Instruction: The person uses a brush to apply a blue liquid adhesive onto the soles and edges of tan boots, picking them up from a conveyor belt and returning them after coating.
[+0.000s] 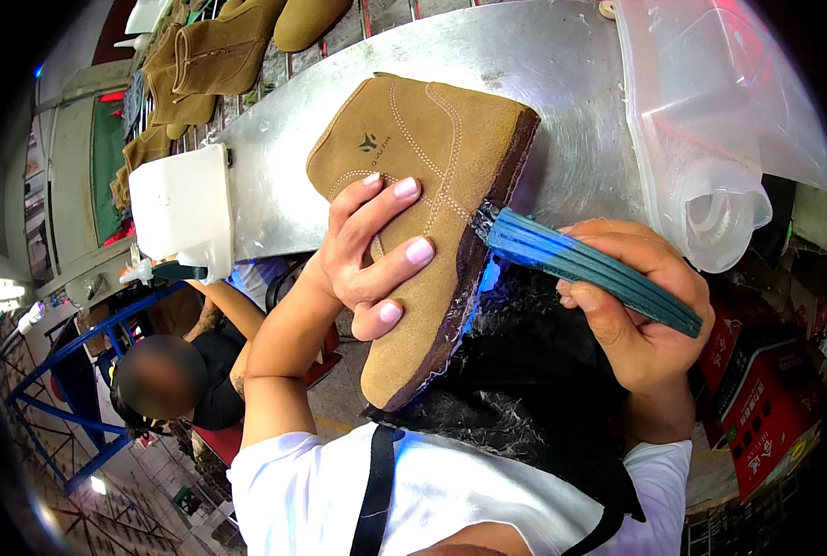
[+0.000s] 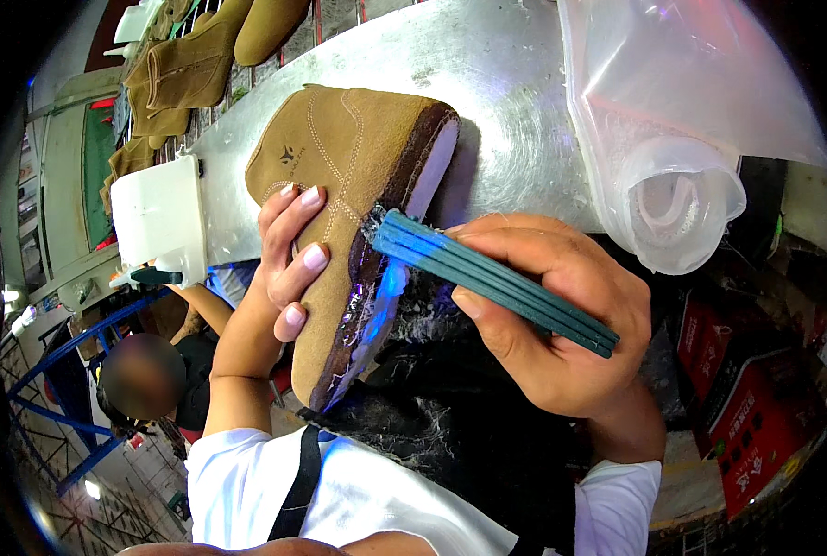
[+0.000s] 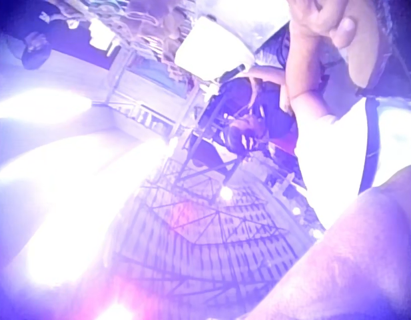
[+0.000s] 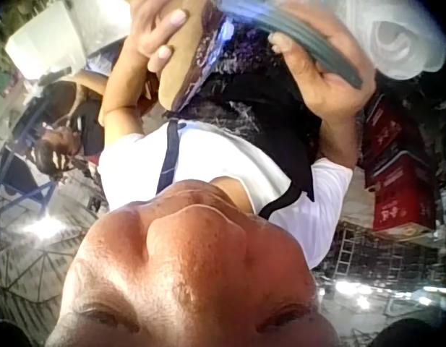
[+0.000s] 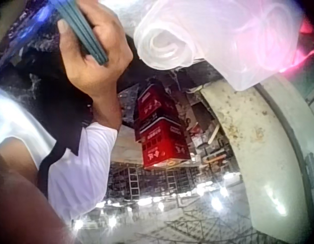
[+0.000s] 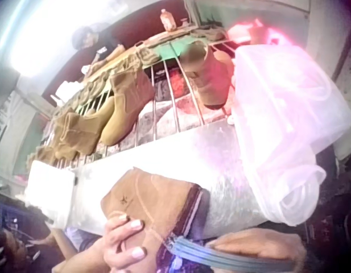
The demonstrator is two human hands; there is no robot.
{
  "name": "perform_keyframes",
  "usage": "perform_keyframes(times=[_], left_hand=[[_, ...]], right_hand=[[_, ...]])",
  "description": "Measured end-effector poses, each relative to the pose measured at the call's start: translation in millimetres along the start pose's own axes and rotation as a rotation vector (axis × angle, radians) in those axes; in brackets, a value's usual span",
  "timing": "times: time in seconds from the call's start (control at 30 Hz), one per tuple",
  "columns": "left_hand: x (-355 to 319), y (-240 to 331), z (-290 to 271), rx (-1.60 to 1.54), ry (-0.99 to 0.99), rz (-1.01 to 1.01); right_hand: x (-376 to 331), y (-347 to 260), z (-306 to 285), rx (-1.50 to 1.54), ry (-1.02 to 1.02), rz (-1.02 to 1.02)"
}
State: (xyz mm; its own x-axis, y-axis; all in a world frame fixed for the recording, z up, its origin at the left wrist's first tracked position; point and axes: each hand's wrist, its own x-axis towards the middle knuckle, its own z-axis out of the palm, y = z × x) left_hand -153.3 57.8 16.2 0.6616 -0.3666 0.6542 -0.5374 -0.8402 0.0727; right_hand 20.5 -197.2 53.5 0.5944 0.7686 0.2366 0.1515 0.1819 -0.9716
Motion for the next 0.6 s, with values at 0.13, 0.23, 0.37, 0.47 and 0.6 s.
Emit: perform_keyframes(times=[0.13, 0.23, 0.37, 0.47, 0.6], left_hand=[[2.4, -6.4, -7.3, -0.042, -0.055, 0.052], [5.8, -11.3, -5.8, -0.067, -0.033, 0.107], [13.7, -9.4, -16.2, -0.096, -0.132, 0.005], [17.2, -4.3, -20.6, -0.087, -0.153, -0.043], [25.5, -5.6, -21.7, -0.096, -0.136, -0.082]], right_hand=[[3.8, -9.1, -1.4, 0.016, -0.013, 0.027], [9.7, -6.9, -6.0, -0.021, -0.055, -0.06], [17.2, -9.1, -14.0, -0.071, -0.125, -0.114], [19.0, -4.3, -18.6, -0.033, -0.17, -0.159], [4.8, -0.9, -15.0, 0.116, -0.136, -0.058]])
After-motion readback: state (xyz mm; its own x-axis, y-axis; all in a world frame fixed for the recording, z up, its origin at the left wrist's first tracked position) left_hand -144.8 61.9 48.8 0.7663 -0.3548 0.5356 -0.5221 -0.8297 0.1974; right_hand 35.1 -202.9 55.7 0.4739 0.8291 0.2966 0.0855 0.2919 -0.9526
